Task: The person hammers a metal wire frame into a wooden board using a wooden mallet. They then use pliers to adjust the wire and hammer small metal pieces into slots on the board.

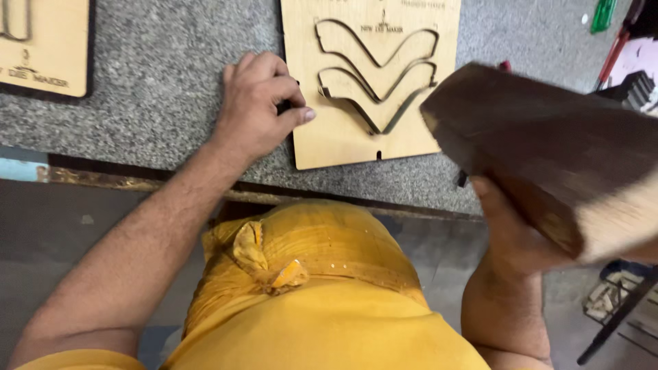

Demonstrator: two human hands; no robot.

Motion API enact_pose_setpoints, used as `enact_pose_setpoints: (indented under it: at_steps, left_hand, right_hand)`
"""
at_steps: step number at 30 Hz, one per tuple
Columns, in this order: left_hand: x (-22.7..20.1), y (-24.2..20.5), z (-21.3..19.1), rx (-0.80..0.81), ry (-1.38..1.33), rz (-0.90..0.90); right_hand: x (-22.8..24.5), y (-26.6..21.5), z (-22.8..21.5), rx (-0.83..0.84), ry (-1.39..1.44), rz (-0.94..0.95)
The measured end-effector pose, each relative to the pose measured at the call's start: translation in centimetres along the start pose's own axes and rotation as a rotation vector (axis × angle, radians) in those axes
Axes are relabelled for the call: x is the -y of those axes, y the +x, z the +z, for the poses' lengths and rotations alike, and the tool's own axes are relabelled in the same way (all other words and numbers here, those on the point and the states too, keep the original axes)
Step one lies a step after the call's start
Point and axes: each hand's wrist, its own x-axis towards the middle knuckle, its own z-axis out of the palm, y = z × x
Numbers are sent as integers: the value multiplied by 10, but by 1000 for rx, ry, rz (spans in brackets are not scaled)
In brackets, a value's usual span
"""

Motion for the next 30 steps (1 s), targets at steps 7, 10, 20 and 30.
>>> enact_pose_setpoints:
  at_steps: [7, 10, 20, 30]
  left_hand:
    - [-9, -18, 7, -95, 174, 312]
    - [-27, -20, 25, 79, 235, 483]
    - [-69, -5, 33, 274, 272, 568]
    - [-70, -6, 54, 363, 434, 576]
  right_hand:
    - [16, 6, -1, -88, -95, -209]
    - [23, -2, 8, -134, -161, -69]
    - [7, -36, 11, -100, 119, 269]
    - [6, -19, 5, -15, 167, 187]
